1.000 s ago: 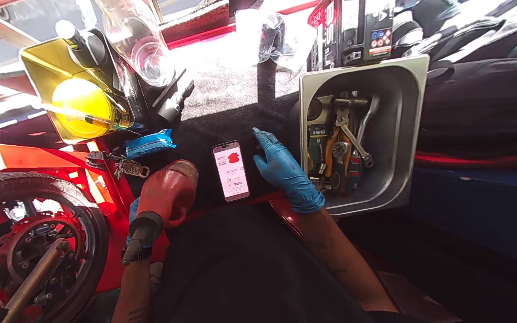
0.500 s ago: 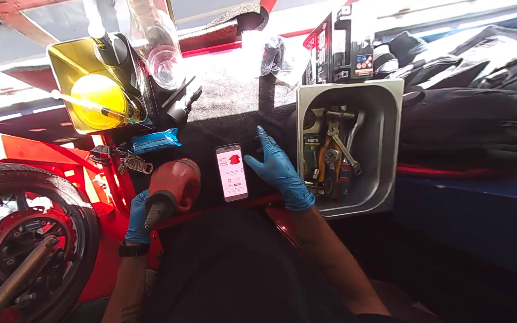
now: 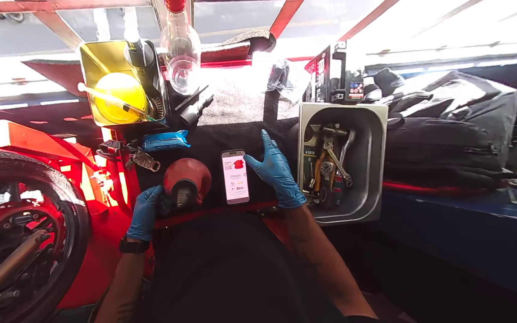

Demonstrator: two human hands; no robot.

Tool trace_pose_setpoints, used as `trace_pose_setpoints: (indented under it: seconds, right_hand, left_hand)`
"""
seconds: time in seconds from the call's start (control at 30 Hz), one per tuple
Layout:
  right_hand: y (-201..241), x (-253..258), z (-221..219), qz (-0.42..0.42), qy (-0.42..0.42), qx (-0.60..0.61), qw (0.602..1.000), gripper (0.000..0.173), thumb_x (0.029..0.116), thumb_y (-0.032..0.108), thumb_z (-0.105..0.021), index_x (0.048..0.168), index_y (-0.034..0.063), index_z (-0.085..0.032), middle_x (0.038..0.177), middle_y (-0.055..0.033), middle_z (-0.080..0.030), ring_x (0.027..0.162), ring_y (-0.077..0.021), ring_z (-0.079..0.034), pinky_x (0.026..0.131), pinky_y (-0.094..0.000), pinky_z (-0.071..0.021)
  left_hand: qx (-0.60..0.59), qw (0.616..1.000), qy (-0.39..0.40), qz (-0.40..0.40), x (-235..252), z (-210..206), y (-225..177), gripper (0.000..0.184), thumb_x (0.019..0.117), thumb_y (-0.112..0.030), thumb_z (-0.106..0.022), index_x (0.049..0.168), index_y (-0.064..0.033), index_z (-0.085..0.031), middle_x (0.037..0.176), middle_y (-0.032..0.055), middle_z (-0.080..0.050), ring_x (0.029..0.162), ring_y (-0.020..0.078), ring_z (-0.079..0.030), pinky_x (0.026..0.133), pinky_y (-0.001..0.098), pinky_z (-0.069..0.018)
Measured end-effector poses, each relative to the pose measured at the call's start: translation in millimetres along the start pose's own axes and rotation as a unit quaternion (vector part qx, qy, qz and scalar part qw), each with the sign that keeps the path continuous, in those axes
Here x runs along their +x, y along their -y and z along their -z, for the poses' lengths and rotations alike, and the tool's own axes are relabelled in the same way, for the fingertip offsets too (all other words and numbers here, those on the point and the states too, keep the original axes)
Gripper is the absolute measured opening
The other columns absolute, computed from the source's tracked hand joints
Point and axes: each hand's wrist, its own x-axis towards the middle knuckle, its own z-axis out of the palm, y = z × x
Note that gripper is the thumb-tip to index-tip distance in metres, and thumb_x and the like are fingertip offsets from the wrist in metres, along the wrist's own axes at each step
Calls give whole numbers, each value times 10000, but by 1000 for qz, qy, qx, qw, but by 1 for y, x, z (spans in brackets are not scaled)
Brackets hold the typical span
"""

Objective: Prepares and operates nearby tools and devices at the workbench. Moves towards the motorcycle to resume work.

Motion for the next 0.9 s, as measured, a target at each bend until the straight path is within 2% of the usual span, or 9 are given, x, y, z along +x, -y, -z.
trace_pose_setpoints:
  seconds: [0.07,0.17,0.27,0.37,0.43,0.57,0.73,0.9]
  right_hand:
    - [-5,-10,4,19,32,11,999,963,906,523,-711,1651,157,-224,1427,-197,-566,1160,-360,-633,982,-574,-497]
    - [-13,-36,-2,71,65,-29,995,1088,845,558,-751,1656,119,-174,1563,-185,-458,1384,-377,-499,1101,-588,-426]
    - [-22,-65,-14,107,62,-94,988,1225,740,626,-805,1652,95,-183,1660,-163,-324,1518,-348,-336,1202,-601,-290]
    - [-29,-81,-25,105,49,-135,984,1298,699,741,-758,1658,97,-166,1698,-146,-246,1564,-357,-229,1221,-666,-173]
    - [-32,-85,-33,105,34,-145,983,1304,698,779,-728,1658,100,-167,1700,-139,-242,1568,-363,-217,1216,-686,-158]
    - [-31,-85,-40,95,24,-141,985,1297,693,739,-759,1658,99,-174,1696,-138,-257,1563,-369,-230,1207,-701,-151]
    - [-30,-81,-33,70,35,-112,991,1173,785,576,-785,1660,105,-162,1674,-141,-310,1554,-341,-267,1227,-658,-155]
    - [-29,-79,-28,66,48,-108,991,1128,812,545,-777,1662,122,-168,1672,-137,-319,1554,-336,-270,1234,-648,-152]
  left_hand:
    - [-5,1000,-1,2,0,0,-1,408,1110,-154,-365,862,-52,-672,641,1,-689,507,80,-631,485,227,-546]
    - [1,1000,1,2,-1,1,-2,382,1104,-151,-372,888,-51,-671,653,2,-697,512,78,-637,490,227,-549]
    - [3,1000,2,0,0,2,-1,375,1103,-154,-380,888,-56,-670,654,6,-703,506,84,-641,482,225,-550]
    - [10,1000,11,14,0,2,-3,366,1109,-174,-380,909,-59,-665,672,2,-697,529,89,-643,513,234,-557]
    - [14,1000,12,22,-1,1,-5,363,1112,-176,-380,911,-57,-657,670,1,-694,529,89,-642,517,235,-559]
    - [14,999,13,27,0,2,-6,361,1113,-172,-375,918,-57,-656,670,-1,-698,535,85,-648,519,234,-560]
    - [14,999,15,28,1,2,-6,366,1108,-160,-372,910,-49,-660,670,9,-704,530,89,-649,514,236,-558]
    - [12,999,13,36,0,2,-6,363,1106,-156,-381,907,-37,-660,670,23,-703,522,96,-644,505,238,-552]
